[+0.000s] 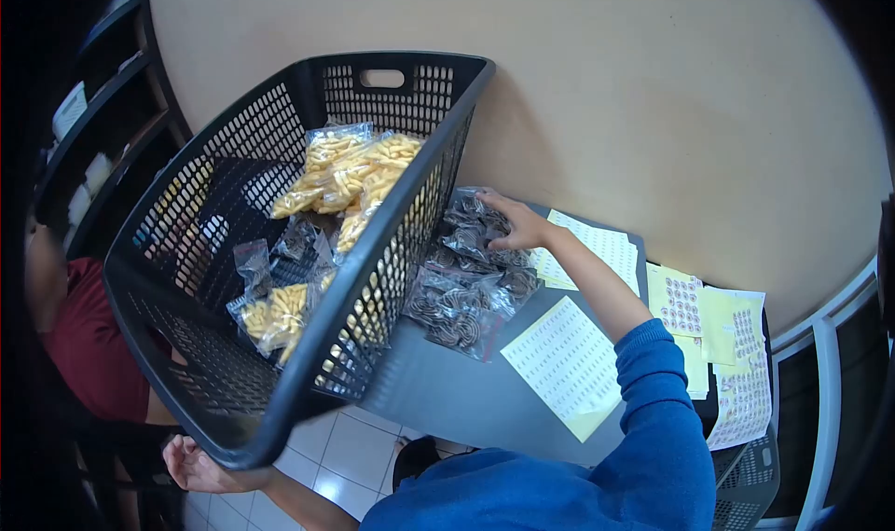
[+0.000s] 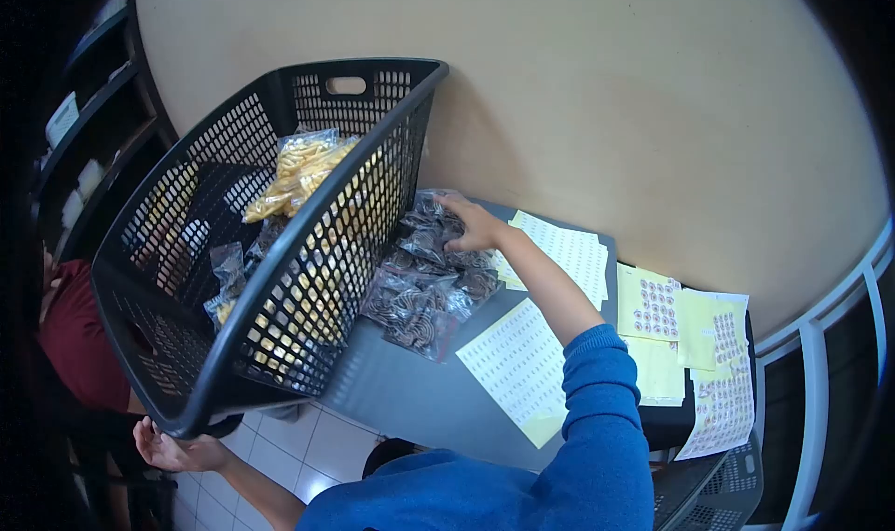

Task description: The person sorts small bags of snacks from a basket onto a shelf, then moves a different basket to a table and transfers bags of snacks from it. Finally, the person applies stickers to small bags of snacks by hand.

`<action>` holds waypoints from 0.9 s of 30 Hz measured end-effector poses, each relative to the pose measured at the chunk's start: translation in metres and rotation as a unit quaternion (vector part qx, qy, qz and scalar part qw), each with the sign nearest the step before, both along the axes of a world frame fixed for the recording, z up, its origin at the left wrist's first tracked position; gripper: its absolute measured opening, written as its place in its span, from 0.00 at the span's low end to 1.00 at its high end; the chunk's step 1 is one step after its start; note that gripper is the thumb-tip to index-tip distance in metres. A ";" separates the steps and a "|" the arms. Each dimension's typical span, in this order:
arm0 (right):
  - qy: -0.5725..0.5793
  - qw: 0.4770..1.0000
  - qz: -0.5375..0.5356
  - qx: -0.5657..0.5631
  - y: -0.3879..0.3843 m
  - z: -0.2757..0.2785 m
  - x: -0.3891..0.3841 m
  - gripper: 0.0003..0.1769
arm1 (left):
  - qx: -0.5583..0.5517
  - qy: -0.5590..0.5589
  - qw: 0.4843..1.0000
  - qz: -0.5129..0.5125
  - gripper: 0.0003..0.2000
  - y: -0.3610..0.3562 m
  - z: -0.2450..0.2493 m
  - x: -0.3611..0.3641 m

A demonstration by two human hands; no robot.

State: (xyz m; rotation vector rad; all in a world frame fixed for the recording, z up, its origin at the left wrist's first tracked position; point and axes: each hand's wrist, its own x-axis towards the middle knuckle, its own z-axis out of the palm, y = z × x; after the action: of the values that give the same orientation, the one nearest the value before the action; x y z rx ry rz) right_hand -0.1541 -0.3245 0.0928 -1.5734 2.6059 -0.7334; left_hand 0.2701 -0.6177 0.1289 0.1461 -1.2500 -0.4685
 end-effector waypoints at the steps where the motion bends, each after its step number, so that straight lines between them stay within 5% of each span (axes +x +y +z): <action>1: -0.021 0.998 0.006 -0.052 0.004 -0.001 -0.001 0.47 | 0.025 0.001 0.998 0.063 0.18 0.017 0.005 -0.001; 6: -0.123 0.971 -0.158 -0.132 0.034 -0.011 0.016 0.31 | 0.041 0.004 0.999 0.013 0.14 0.048 -0.012 0.004; 8: 0.007 0.984 -0.153 -0.091 0.043 -0.028 0.022 0.22 | 0.067 -0.043 0.996 0.026 0.15 0.061 -0.022 0.001; 12: 0.012 0.968 -0.187 -0.168 0.035 -0.047 0.027 0.12 | 0.107 -0.099 0.989 0.009 0.17 0.095 -0.038 -0.015; 17: 0.062 0.931 -0.254 -0.255 0.033 -0.031 0.049 0.10 | 0.110 -0.191 0.974 -0.042 0.14 0.130 -0.065 -0.022; 23: 0.133 0.918 -0.242 -0.284 0.083 0.000 0.095 0.11 | 0.046 -0.298 0.928 -0.218 0.14 0.191 -0.070 -0.045; 25: -0.024 0.943 -0.230 -0.239 0.108 0.019 0.113 0.14 | 0.096 -0.307 0.873 -0.367 0.14 0.218 -0.063 -0.060; 27: -0.047 0.954 -0.225 -0.191 0.137 0.034 0.121 0.18 | 0.096 -0.332 0.834 -0.430 0.15 0.247 -0.059 -0.080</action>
State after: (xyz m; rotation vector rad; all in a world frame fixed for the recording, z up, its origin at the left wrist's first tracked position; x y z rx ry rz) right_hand -0.0329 -0.1873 0.1268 -0.9511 2.9068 -1.3714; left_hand 0.1899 -0.3708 0.0698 -0.1179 -1.9346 -1.4200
